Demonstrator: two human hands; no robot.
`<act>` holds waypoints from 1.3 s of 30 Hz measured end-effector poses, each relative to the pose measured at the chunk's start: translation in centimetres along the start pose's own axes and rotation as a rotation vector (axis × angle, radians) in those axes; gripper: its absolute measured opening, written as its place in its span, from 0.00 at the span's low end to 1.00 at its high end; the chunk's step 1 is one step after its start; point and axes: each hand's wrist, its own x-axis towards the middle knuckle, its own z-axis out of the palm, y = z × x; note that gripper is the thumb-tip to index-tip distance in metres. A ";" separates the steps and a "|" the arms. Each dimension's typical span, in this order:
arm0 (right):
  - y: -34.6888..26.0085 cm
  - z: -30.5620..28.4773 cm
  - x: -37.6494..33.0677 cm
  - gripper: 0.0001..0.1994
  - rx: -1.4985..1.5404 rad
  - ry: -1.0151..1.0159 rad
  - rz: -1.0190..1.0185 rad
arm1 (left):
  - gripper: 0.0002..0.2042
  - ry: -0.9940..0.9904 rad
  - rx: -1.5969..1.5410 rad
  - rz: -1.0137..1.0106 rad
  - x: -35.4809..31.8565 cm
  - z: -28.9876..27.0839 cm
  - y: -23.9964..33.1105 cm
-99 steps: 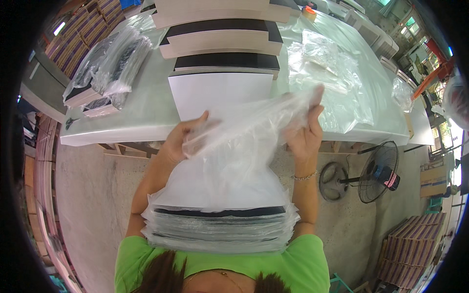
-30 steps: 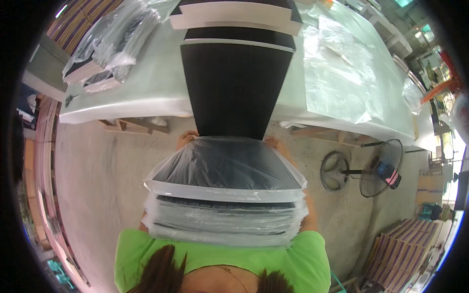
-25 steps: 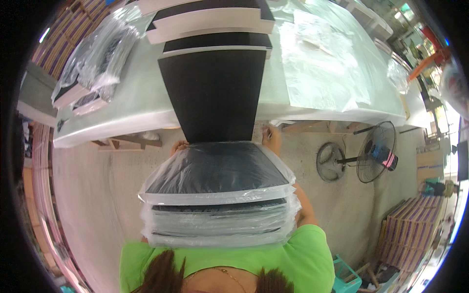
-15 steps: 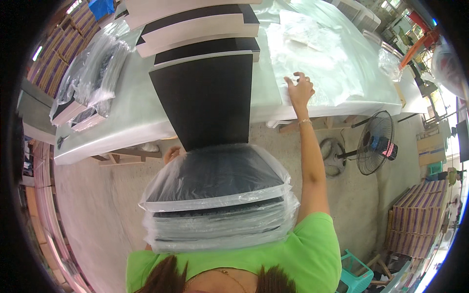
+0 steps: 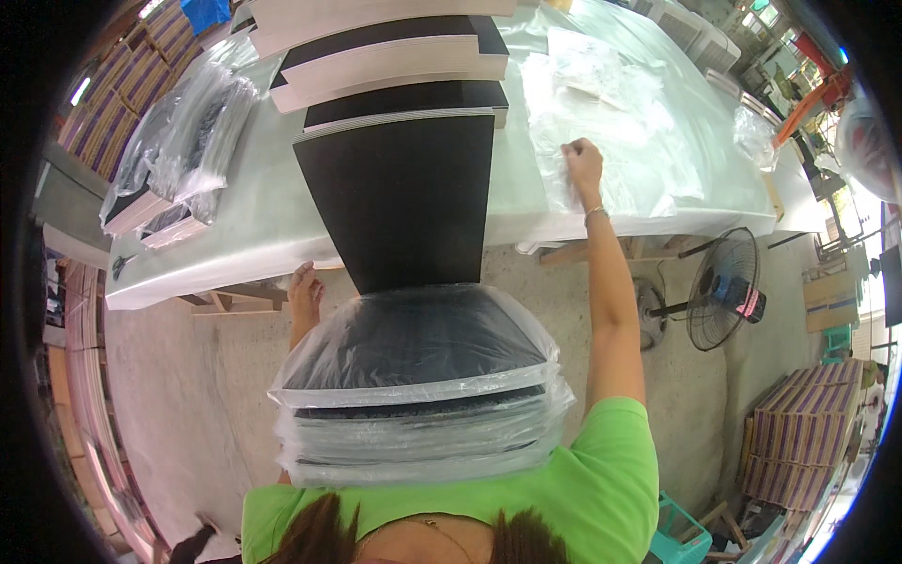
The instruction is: The person wraps individual black folders in clear plastic bags, tucking the excess plastic inside the folder pockets before stacking them.
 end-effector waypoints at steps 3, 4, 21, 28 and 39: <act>2.5 -0.9 3.5 0.14 0.219 0.118 0.164 | 0.09 -0.005 -0.020 -0.003 -0.7 1.5 1.8; 3.5 -1.5 5.0 0.14 0.279 0.158 0.231 | 0.09 -0.013 -0.032 -0.008 -0.7 2.1 2.5; -28.3 -12.9 -7.6 0.09 0.480 -0.405 -0.371 | 0.36 -0.746 0.339 0.949 -8.0 23.5 17.6; -26.4 -14.8 -5.1 0.12 0.703 -0.223 -0.157 | 0.16 -1.077 0.271 0.103 -5.2 18.4 16.6; -21.6 -11.3 -4.3 0.12 0.897 -0.162 0.127 | 0.32 -0.778 -0.105 -0.212 -6.7 12.1 15.2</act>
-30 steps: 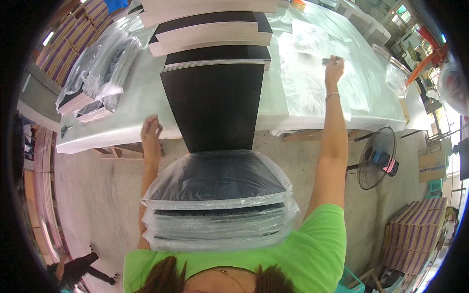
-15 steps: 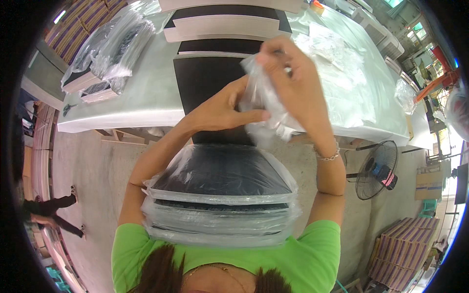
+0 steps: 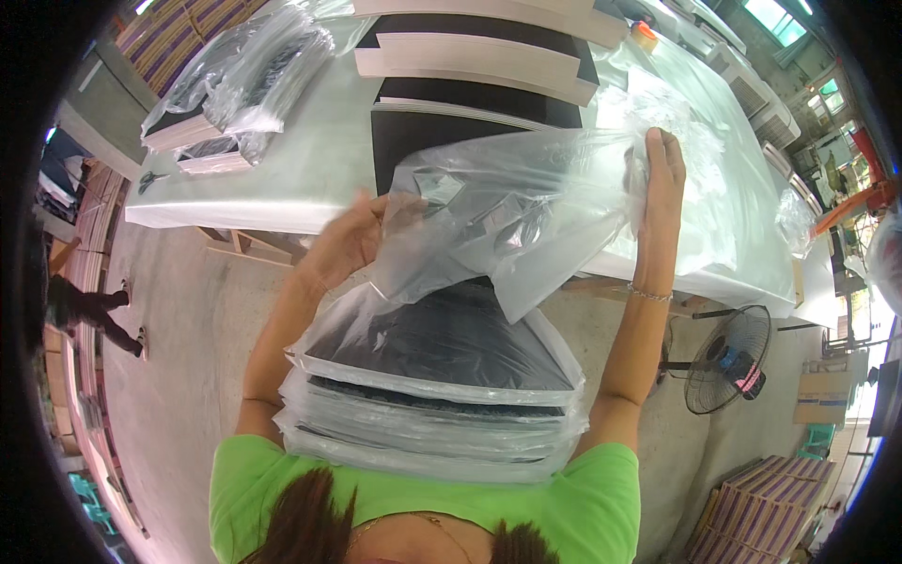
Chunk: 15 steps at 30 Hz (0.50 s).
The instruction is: The person wraps individual black folders in clear plastic bags, tucking the excess plastic inside the folder pockets before stacking them.
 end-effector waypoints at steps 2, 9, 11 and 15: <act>0.6 -0.3 -0.1 0.11 -0.002 -0.008 0.025 | 0.24 0.052 0.290 0.078 0.4 -0.4 -0.8; 3.8 -3.3 -0.7 0.10 -0.504 0.164 -0.147 | 0.12 0.201 0.200 0.201 2.0 -1.2 -2.1; 3.9 -1.8 -2.2 0.10 -0.784 0.274 -0.366 | 0.10 0.168 0.312 0.231 2.3 -0.9 -2.1; 2.2 1.7 -5.5 0.11 -0.821 0.039 -0.645 | 0.08 0.133 0.334 0.120 2.6 0.9 -1.6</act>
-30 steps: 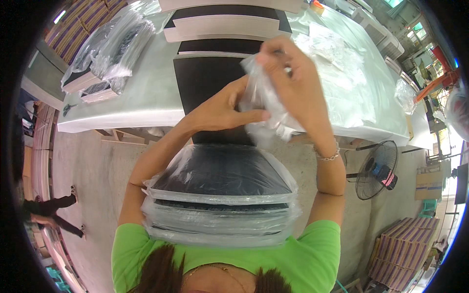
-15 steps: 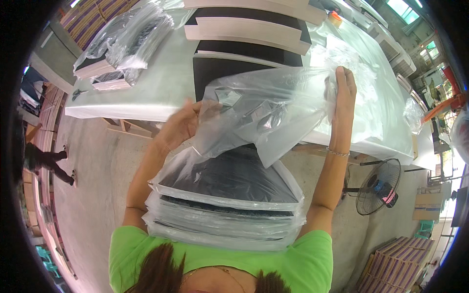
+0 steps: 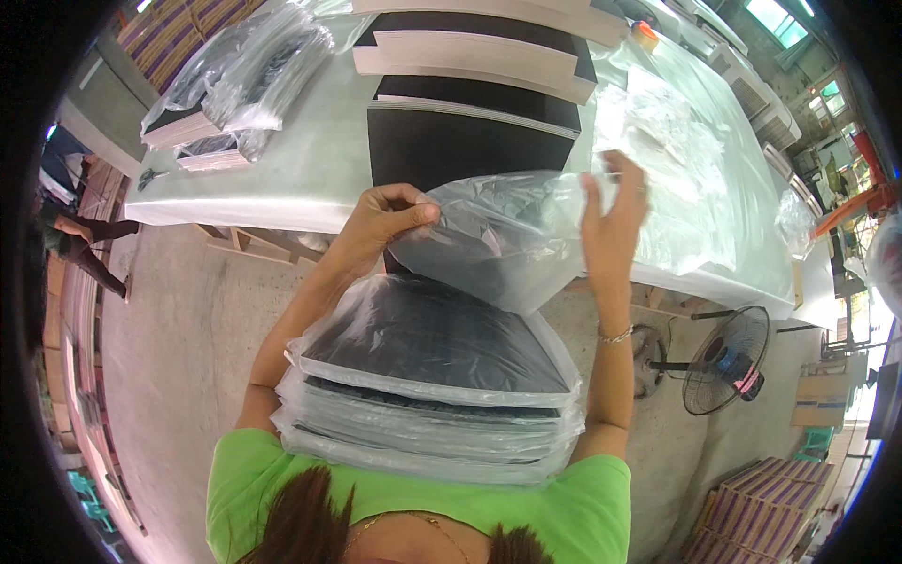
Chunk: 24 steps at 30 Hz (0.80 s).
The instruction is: The person wraps individual black folders in clear plastic bags, tucking the excess plastic inside the folder pockets before stacking them.
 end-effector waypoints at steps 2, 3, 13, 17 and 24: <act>-2.6 0.0 -0.6 0.11 0.303 -0.166 0.076 | 0.07 -0.056 -0.159 -0.081 0.1 0.9 0.5; -3.7 0.1 -0.8 0.10 0.398 -0.238 0.087 | 0.07 -0.080 -0.236 -0.121 0.1 1.2 0.7; -7.3 0.7 -2.3 0.09 0.593 -0.422 -0.030 | 0.10 -0.138 -0.105 -0.059 -0.1 1.4 0.8; -7.3 0.5 -2.2 0.10 0.608 -0.455 -0.023 | 0.10 -0.071 -0.220 -0.085 -0.6 2.2 0.9; -7.6 0.7 -2.5 0.12 0.541 -0.510 -0.081 | 0.09 -0.129 -0.108 -0.005 -0.8 2.0 0.9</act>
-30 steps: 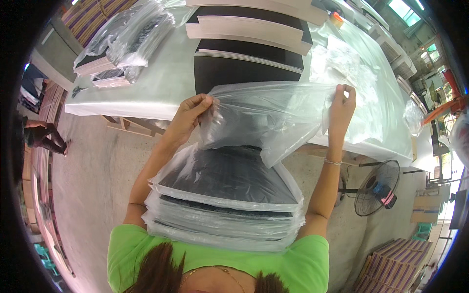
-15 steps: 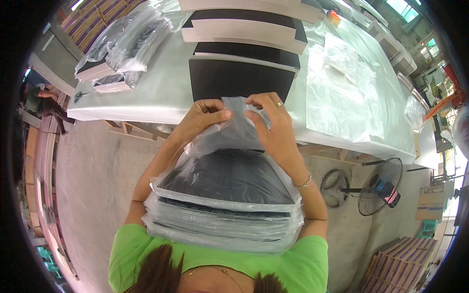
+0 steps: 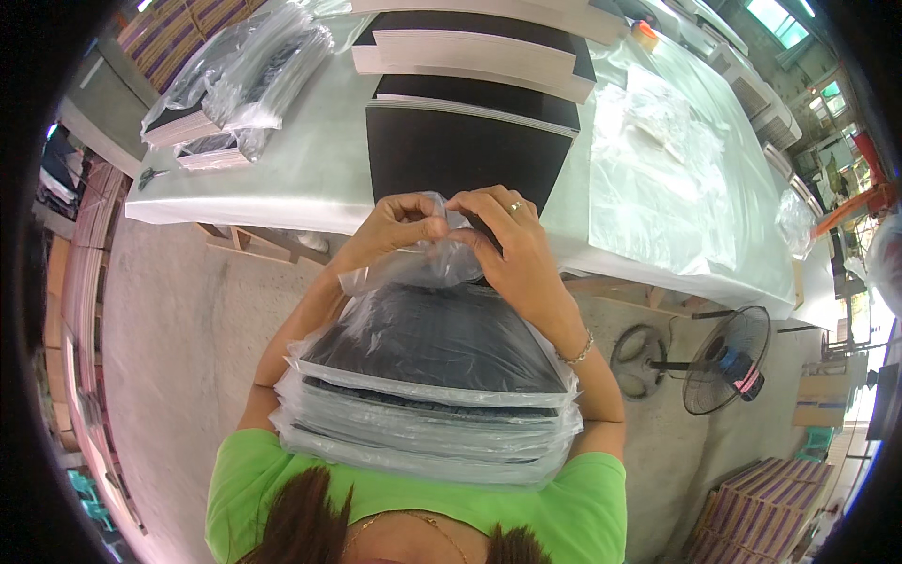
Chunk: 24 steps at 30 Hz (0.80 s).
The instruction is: The person wraps individual black folders in clear plastic bags, tucking the excess plastic inside the folder pockets before stacking them.
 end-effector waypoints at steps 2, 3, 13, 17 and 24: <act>-0.1 0.1 0.1 0.12 -0.019 0.002 -0.038 | 0.09 0.008 -0.020 -0.008 -0.1 -0.1 -0.2; -0.1 0.2 0.2 0.12 -0.038 0.004 -0.071 | 0.09 0.011 -0.030 -0.012 -0.1 -0.2 -0.2; 0.6 0.5 0.6 0.12 0.021 -0.012 -0.262 | 0.11 -0.141 -0.083 -0.010 0.1 -1.0 -1.2; 0.6 0.7 0.9 0.11 0.179 -0.036 -0.340 | 0.12 -0.165 -0.177 -0.077 -0.4 -0.8 -1.3; 2.3 -0.3 0.0 0.03 0.751 0.030 -0.301 | 0.12 0.211 -0.456 -0.183 -2.2 -0.8 -0.9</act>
